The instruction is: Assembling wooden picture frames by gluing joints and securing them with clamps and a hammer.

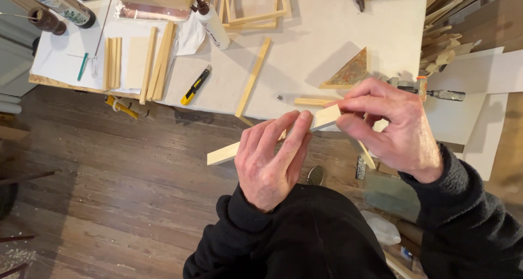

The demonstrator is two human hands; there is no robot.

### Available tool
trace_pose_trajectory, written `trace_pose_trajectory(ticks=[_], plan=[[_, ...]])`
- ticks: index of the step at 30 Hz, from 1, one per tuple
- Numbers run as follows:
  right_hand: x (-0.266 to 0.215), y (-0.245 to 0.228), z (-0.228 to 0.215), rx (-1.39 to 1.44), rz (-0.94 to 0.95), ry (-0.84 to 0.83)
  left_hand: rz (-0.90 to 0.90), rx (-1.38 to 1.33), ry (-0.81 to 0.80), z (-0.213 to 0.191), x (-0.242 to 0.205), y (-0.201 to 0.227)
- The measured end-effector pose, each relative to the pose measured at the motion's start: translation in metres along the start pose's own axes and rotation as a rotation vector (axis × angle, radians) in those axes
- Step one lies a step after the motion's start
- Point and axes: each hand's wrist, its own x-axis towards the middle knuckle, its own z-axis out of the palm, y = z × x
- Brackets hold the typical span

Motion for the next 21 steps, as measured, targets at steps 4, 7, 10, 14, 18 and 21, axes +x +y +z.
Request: trace_pose_trajectory(ticks=[4, 7, 10, 14, 18, 21], plan=[[-0.005, 0.010, -0.009, 0.080, -0.012, -0.012, 0.009, 0.003, -0.029, 0.000, 0.000, 0.006], [-0.003, -0.001, -0.016, 0.131, -0.120, -0.022, 0.030, 0.016, -0.035, 0.001, 0.002, 0.009], [-0.007, -0.002, -0.022, 0.044, -0.247, -0.050, 0.033, 0.028, -0.041, 0.001, 0.003, 0.012], [-0.009, 0.004, -0.025, -0.033, -0.393, -0.048, 0.035, 0.040, -0.038, 0.004, 0.004, 0.014], [-0.006, 0.007, -0.031, -0.003, -0.454, -0.061, 0.049, 0.036, -0.066, 0.003, 0.007, 0.015], [-0.006, 0.012, -0.034, -0.065, -0.541, -0.037, 0.049, 0.042, -0.088, 0.001, 0.010, 0.019]])
